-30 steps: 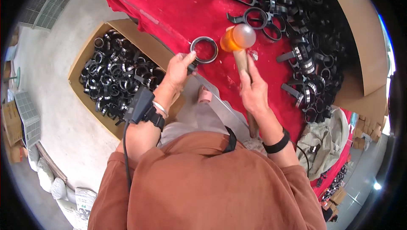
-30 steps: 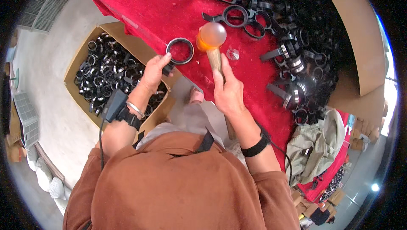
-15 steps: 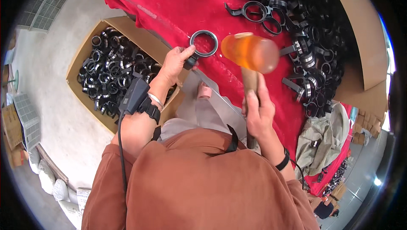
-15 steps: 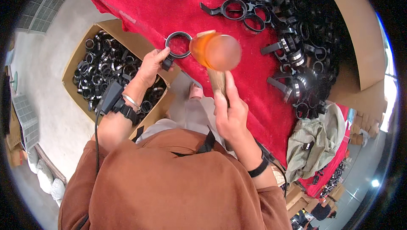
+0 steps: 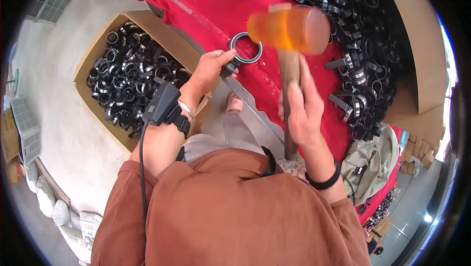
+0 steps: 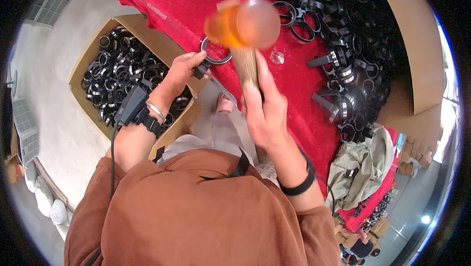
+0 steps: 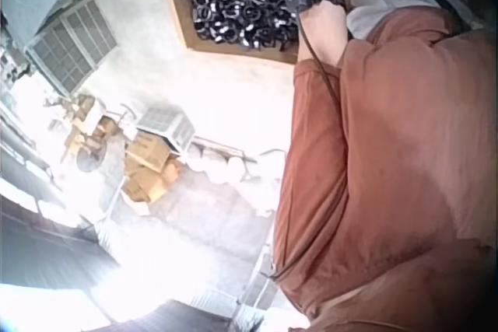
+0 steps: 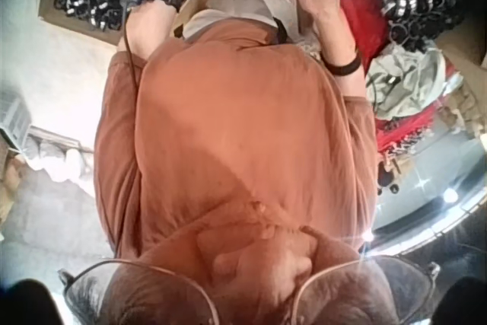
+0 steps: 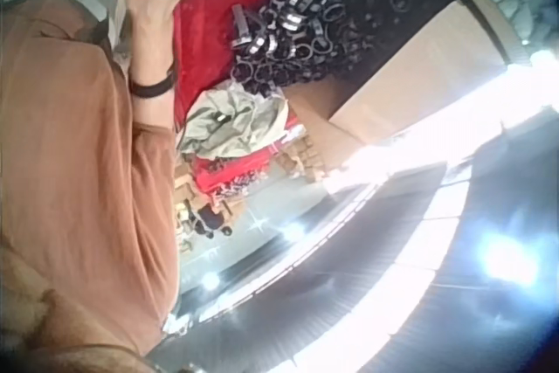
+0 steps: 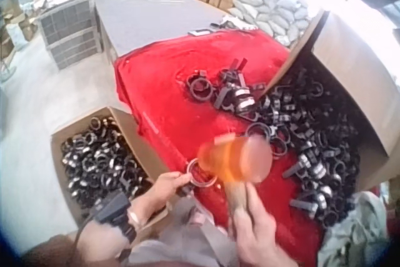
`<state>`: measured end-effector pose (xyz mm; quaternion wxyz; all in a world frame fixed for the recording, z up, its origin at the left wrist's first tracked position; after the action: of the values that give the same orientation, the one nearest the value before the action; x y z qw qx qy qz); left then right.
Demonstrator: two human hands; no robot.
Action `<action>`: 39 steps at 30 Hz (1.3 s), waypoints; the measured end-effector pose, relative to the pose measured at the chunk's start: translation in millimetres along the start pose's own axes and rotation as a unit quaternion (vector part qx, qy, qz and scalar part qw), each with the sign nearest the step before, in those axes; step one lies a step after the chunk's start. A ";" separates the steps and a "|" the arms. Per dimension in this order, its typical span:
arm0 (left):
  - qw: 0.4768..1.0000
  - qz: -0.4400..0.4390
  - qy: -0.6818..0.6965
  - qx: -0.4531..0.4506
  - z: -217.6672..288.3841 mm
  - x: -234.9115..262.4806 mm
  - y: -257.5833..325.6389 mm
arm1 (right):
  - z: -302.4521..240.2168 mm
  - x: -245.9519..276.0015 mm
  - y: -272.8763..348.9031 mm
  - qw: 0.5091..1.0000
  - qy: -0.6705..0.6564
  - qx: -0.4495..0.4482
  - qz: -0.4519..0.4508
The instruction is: Using a rubber mallet to hammer metal rings into a specific shape or fitting them onto another component on a work table.
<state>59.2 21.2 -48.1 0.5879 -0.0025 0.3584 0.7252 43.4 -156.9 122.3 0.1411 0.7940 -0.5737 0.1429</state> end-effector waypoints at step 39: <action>0.999 0.038 -0.027 0.011 1.1 -4.3 3.3 | 54.5 -13.3 -56.3 0.975 -0.199 -0.087 0.054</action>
<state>58.2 17.9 -43.7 0.5694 0.0374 0.3501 0.7429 96.5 -149.5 63.7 0.0851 0.7592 -0.6424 -0.0614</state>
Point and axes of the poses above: each hand's wrist, its own y-axis away from the middle knuckle, its own x-axis out of the back of the hand, z = x × y, the point moved 6 cm from there along -y, towards the middle knuckle, and after that the axes turned 4 degrees about z, right-handed, at the moved point
